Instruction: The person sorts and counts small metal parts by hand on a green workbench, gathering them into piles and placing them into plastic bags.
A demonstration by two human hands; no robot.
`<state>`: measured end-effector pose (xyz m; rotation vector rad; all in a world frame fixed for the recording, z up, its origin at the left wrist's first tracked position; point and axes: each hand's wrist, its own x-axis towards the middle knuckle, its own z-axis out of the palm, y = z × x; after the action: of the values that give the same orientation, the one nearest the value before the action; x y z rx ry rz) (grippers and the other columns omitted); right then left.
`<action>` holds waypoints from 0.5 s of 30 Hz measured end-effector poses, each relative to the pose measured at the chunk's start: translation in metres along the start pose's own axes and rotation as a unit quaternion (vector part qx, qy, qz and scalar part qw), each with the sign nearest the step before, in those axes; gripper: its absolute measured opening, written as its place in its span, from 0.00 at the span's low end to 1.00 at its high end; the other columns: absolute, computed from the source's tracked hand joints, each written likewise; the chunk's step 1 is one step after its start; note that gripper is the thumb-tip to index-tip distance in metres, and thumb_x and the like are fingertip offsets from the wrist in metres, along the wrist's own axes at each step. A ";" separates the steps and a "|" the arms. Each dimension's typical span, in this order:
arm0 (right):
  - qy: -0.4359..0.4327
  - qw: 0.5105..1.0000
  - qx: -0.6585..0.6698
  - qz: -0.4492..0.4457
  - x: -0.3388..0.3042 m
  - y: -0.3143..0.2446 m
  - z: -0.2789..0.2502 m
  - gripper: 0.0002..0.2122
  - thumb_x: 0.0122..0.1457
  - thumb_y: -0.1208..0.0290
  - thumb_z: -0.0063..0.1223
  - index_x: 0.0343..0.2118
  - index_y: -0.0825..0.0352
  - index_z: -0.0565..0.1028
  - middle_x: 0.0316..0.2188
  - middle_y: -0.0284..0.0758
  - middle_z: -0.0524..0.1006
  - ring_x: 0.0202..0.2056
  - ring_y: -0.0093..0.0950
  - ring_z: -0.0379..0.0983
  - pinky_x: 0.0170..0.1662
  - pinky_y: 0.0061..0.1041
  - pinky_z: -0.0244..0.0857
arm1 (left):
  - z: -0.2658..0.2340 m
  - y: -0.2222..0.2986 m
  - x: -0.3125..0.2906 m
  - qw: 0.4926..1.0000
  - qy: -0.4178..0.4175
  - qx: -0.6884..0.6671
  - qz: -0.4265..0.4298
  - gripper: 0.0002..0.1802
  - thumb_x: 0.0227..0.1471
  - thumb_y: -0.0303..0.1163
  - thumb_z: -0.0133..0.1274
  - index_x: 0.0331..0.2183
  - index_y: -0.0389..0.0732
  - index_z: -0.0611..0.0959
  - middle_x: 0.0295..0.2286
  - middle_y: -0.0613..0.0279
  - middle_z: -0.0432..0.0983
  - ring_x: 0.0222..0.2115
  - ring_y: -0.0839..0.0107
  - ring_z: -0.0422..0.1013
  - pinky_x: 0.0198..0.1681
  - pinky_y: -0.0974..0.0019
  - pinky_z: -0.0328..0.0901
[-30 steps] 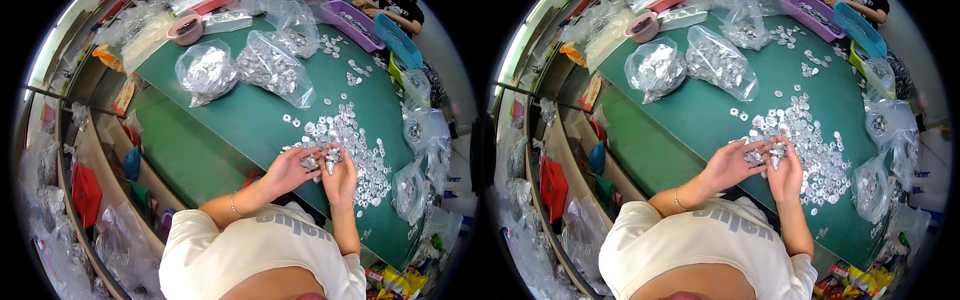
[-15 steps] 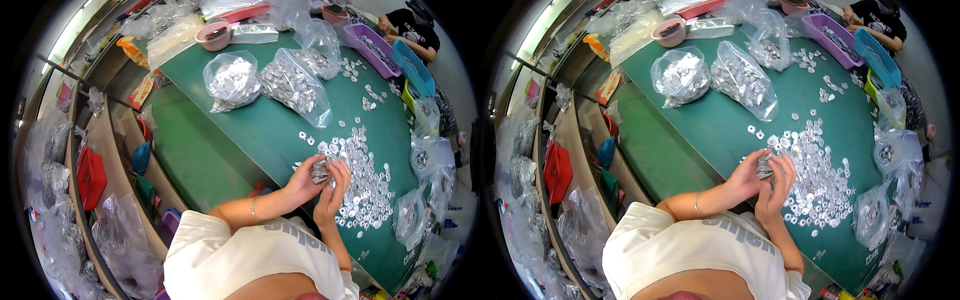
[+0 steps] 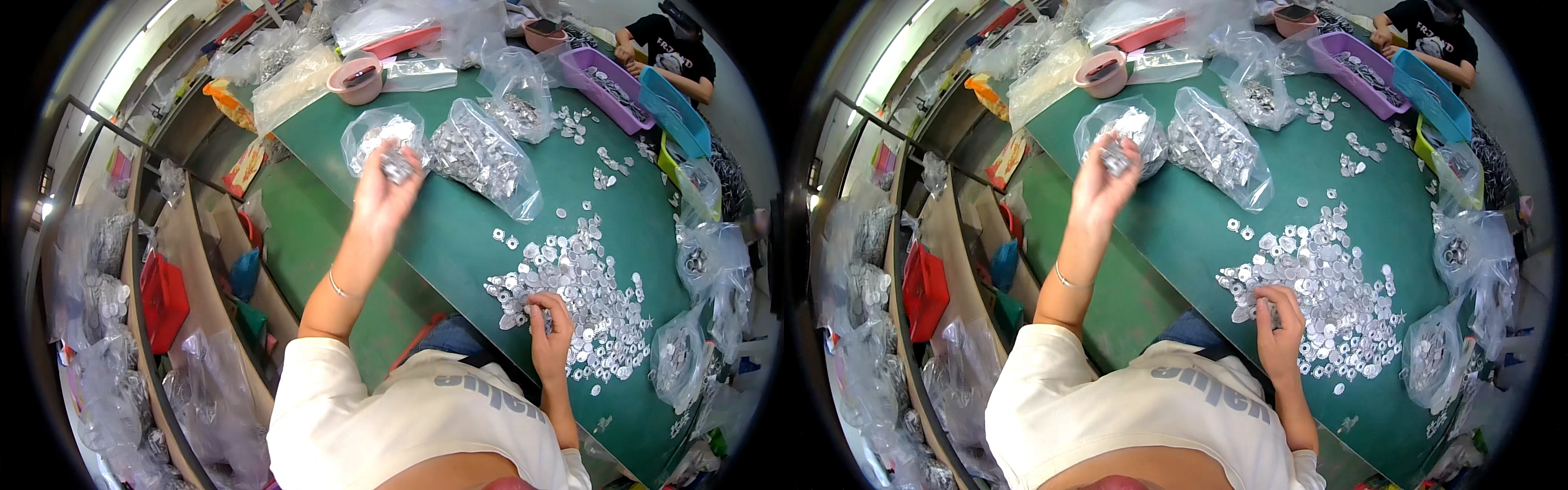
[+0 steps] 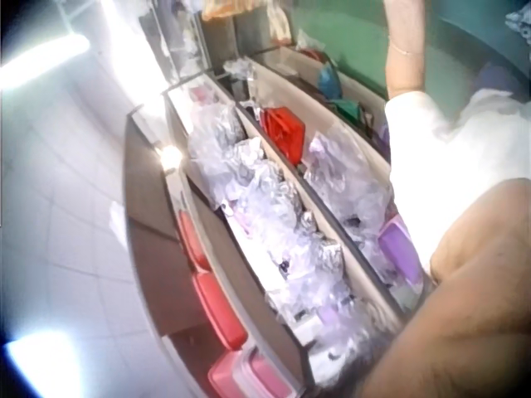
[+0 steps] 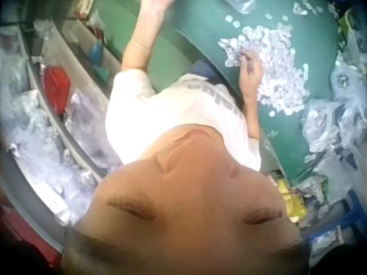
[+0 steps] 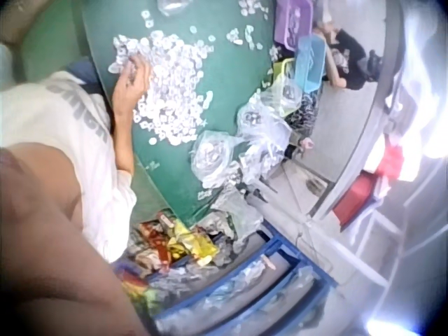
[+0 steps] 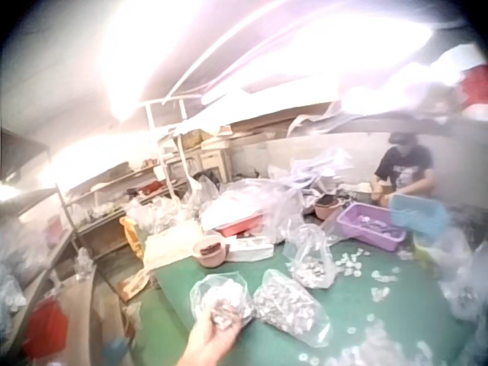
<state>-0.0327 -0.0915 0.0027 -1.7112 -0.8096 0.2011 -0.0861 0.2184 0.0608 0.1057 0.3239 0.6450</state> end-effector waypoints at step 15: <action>0.059 0.976 -0.178 -0.110 0.091 0.002 0.004 0.20 0.52 0.77 0.50 0.48 0.74 0.63 0.45 0.46 0.65 0.48 0.42 0.63 0.50 0.34 0.58 | 0.018 -0.110 0.021 0.957 0.044 0.270 -0.096 0.08 0.52 0.23 0.46 0.36 0.30 0.72 0.34 0.51 0.66 0.34 0.63 0.66 0.40 0.58 0.68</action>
<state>0.0333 -0.0332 0.0246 -1.9263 -0.9817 -0.2066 -0.0013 0.1434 0.0506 0.5641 0.5843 0.3551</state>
